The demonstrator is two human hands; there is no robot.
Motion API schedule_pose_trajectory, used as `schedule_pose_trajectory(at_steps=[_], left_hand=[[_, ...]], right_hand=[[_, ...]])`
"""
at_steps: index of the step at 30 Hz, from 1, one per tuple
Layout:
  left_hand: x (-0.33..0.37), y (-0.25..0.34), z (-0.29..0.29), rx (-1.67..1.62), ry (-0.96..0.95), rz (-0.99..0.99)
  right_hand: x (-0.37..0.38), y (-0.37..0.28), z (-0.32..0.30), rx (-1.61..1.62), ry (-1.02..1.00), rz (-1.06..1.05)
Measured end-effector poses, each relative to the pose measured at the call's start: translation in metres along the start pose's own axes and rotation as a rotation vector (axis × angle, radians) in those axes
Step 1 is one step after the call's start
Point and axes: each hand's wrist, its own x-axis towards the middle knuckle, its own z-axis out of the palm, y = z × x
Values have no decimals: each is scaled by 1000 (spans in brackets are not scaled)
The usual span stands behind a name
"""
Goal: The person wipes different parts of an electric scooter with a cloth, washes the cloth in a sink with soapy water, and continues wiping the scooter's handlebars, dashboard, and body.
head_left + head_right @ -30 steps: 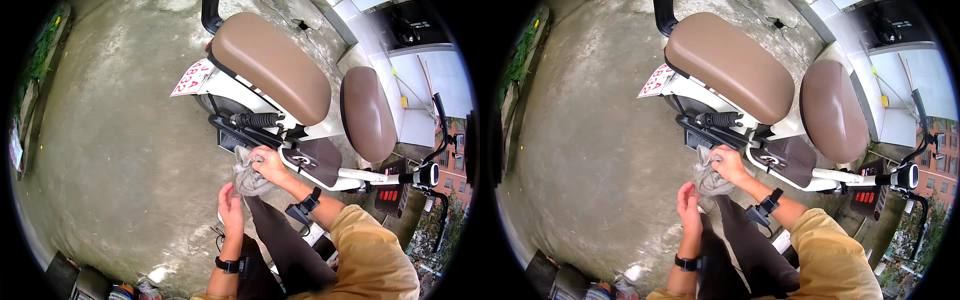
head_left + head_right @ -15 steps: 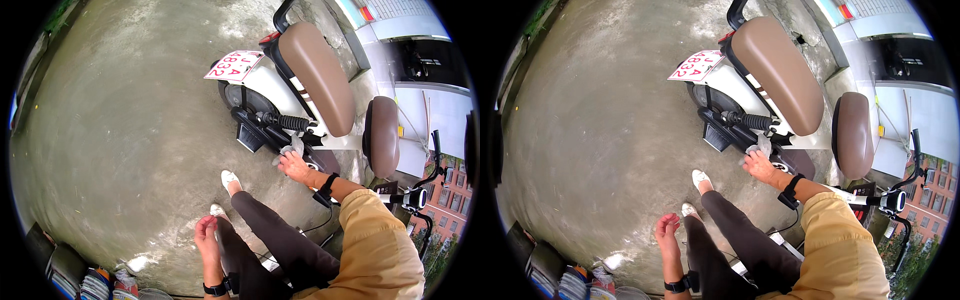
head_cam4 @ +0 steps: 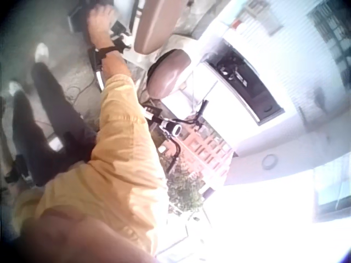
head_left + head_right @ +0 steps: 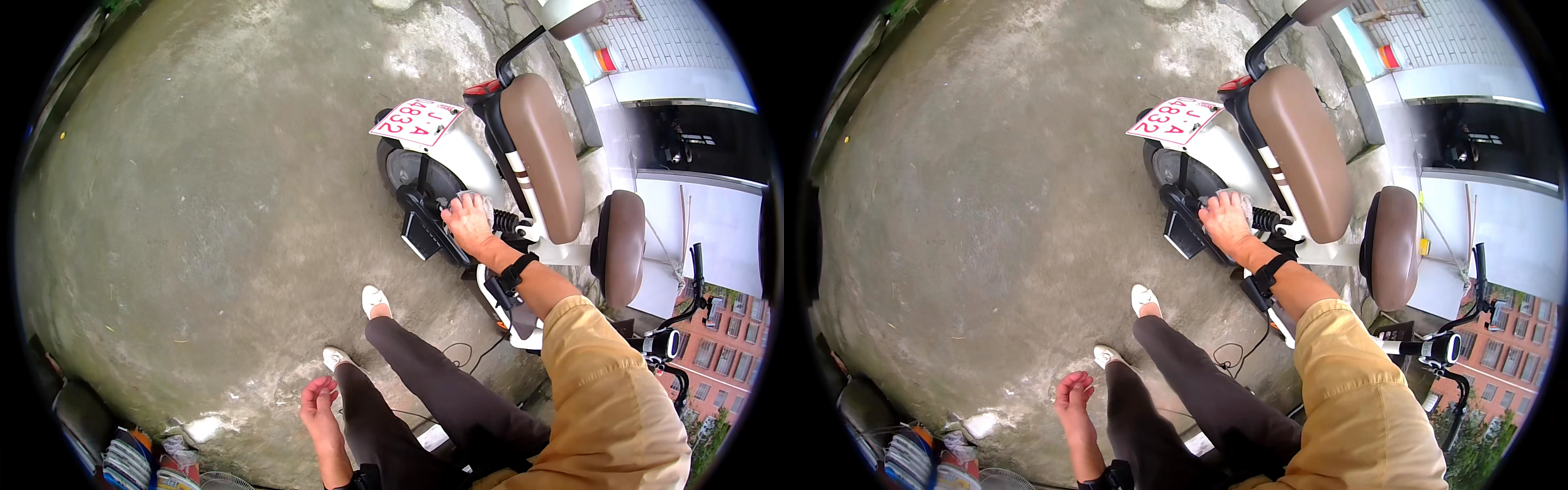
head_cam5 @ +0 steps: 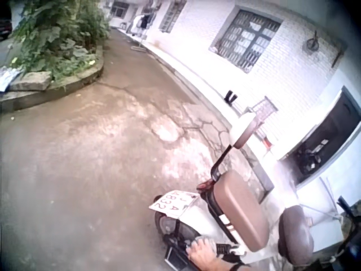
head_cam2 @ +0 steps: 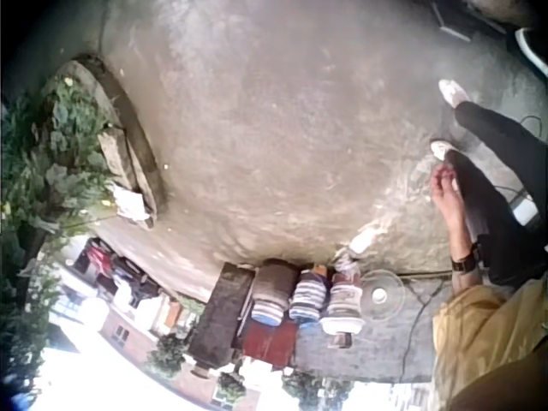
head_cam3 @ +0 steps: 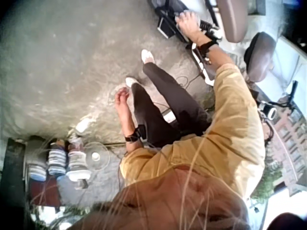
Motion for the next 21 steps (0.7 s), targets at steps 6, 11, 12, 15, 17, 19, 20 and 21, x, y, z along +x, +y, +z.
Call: schedule_pose_trajectory(at_steps=[6,11,12,15,17,19,20,21], left_hand=[[3,-2,-5,-13,15,-15],[8,-9,-5,-49,13,-46],[5,-9,-8,-49,16,-49],[1,-5,-12,-83,17,-43],[0,-9,-19,-101,47,-55],[0,-15,-27,-106,56,-38],[-1,-19,-31,-102,60,-35],[-2,-21,-34,-98,68,-39]], right_hand=[[50,29,-58,-37,481,-12],[57,42,-29,163,254,179],[45,42,-19,153,277,178],[5,45,-1,137,107,378],[9,35,-29,256,68,290],[20,10,-51,236,176,7],[31,-8,-55,218,151,-100],[44,-26,-47,199,99,-156]])
